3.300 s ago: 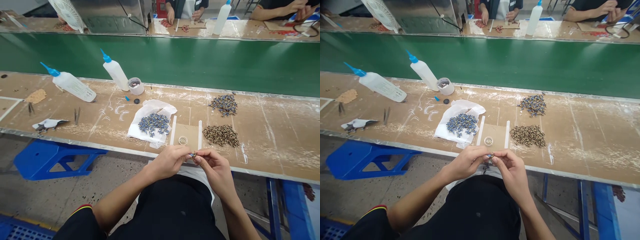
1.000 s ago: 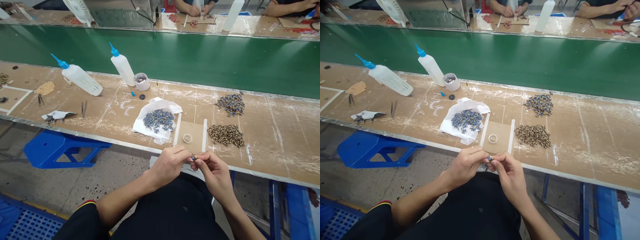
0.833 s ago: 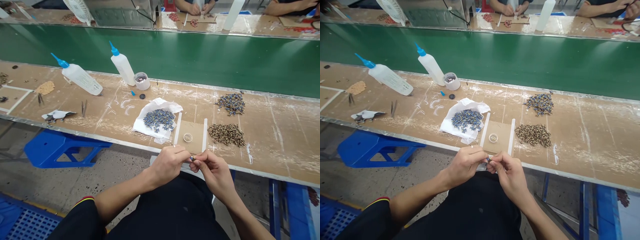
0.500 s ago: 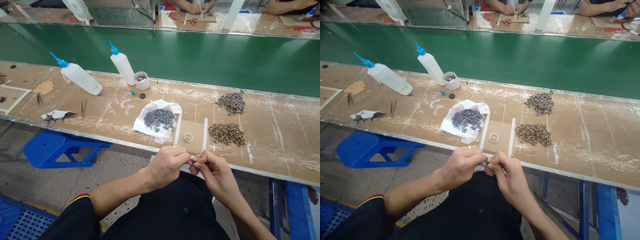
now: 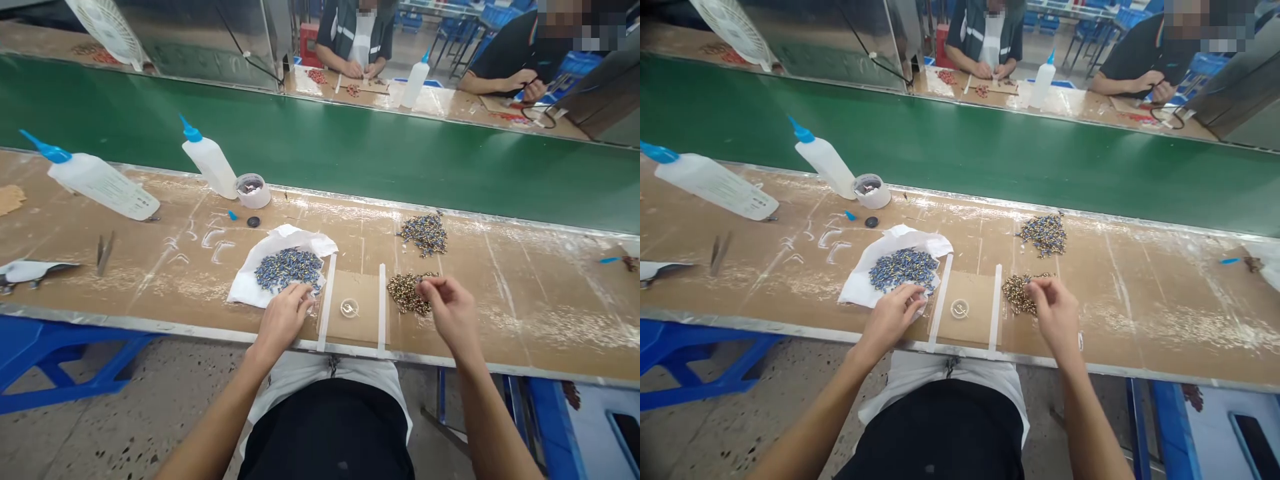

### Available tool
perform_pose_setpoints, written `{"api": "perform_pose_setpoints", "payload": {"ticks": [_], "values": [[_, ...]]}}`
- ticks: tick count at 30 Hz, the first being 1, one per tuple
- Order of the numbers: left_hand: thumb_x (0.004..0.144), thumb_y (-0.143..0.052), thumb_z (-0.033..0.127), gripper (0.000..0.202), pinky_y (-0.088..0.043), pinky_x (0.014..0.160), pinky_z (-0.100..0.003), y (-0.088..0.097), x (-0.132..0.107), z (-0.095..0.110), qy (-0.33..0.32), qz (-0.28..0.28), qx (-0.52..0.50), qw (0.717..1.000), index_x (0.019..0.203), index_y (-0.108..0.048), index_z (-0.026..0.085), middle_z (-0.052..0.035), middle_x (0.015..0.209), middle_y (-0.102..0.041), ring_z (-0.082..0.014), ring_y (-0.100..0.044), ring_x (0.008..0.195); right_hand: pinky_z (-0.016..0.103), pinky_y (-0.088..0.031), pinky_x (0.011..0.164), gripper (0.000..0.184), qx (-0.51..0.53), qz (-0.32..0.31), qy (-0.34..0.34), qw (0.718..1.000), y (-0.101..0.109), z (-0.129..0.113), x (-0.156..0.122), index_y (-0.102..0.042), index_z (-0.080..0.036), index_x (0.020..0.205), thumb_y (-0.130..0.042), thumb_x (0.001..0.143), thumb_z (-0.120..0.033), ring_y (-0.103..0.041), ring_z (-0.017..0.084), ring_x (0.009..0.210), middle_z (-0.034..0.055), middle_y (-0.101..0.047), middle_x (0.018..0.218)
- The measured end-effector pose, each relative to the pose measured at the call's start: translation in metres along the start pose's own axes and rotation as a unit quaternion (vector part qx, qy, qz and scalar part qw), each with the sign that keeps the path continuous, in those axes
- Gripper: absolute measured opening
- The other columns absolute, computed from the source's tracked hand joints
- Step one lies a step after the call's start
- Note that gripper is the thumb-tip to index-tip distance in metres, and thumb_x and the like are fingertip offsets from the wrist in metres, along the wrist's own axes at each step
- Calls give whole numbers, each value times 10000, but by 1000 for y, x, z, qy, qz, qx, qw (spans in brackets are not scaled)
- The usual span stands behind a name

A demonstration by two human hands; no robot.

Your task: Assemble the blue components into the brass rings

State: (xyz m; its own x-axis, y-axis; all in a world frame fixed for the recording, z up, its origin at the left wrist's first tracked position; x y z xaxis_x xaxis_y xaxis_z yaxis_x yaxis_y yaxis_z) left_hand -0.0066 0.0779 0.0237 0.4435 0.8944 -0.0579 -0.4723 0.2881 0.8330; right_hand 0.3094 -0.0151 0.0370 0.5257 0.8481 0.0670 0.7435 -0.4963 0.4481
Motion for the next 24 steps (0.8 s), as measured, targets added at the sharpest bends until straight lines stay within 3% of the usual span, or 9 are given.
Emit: {"api": "perform_pose_setpoints", "payload": {"ticks": [3,6,10,14,20,24], "values": [[947,-554,192,185,-459,799,-308,-11,5,-4,35,19,50,998,1124,-607,200,-53,1058,-665,-221,-639,940,375,-552,729,299,-50,64,7,997,11,23,64,-663,-168,878,-652,851,-466,-691,226,742,104,-732,825],[949,-557,200,92,-441,736,-307,-15,8,0,47,18,76,996,1022,-613,200,-48,990,-645,-223,-629,872,386,-548,719,328,-70,74,10,995,10,34,113,-659,-156,879,-662,828,-479,-678,224,692,106,-722,785],[950,-545,167,78,-420,711,-305,-15,13,3,45,12,88,995,903,-602,191,-43,929,-633,-220,-621,847,382,-557,677,397,-67,70,15,995,10,40,135,-656,-145,974,-645,830,-515,-684,224,668,115,-728,805],[952,-539,152,76,-418,718,-305,-16,15,3,33,3,93,995,911,-594,185,-46,941,-636,-217,-621,852,347,-566,605,426,-49,56,13,997,19,46,107,-652,-154,1017,-629,839,-541,-697,213,661,121,-738,868],[965,-512,160,94,-441,749,-295,-11,14,1,7,1,85,996,916,-585,190,-40,963,-636,-200,-621,870,315,-589,639,398,-13,21,-8,1000,36,49,20,-673,-181,1027,-633,863,-541,-716,199,721,114,-755,924],[947,-540,151,81,-466,780,-267,-5,14,-1,-11,-2,73,997,993,-581,203,-22,984,-636,-177,-630,900,332,-598,688,389,17,31,-49,998,37,70,-31,-675,-172,1041,-637,874,-521,-716,204,739,126,-753,940]]}}
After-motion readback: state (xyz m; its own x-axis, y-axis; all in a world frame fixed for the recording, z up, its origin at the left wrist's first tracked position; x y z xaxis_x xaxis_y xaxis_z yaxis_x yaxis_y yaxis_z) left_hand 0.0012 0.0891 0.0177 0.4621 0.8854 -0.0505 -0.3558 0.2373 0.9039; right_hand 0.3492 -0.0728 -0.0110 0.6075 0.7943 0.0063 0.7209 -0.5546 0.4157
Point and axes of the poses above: each hand's wrist, its own x-axis towards the middle knuckle, its own y-axis out of the back of the hand, z = x × y, the point moved 4 cm from there along x, towards the middle knuckle
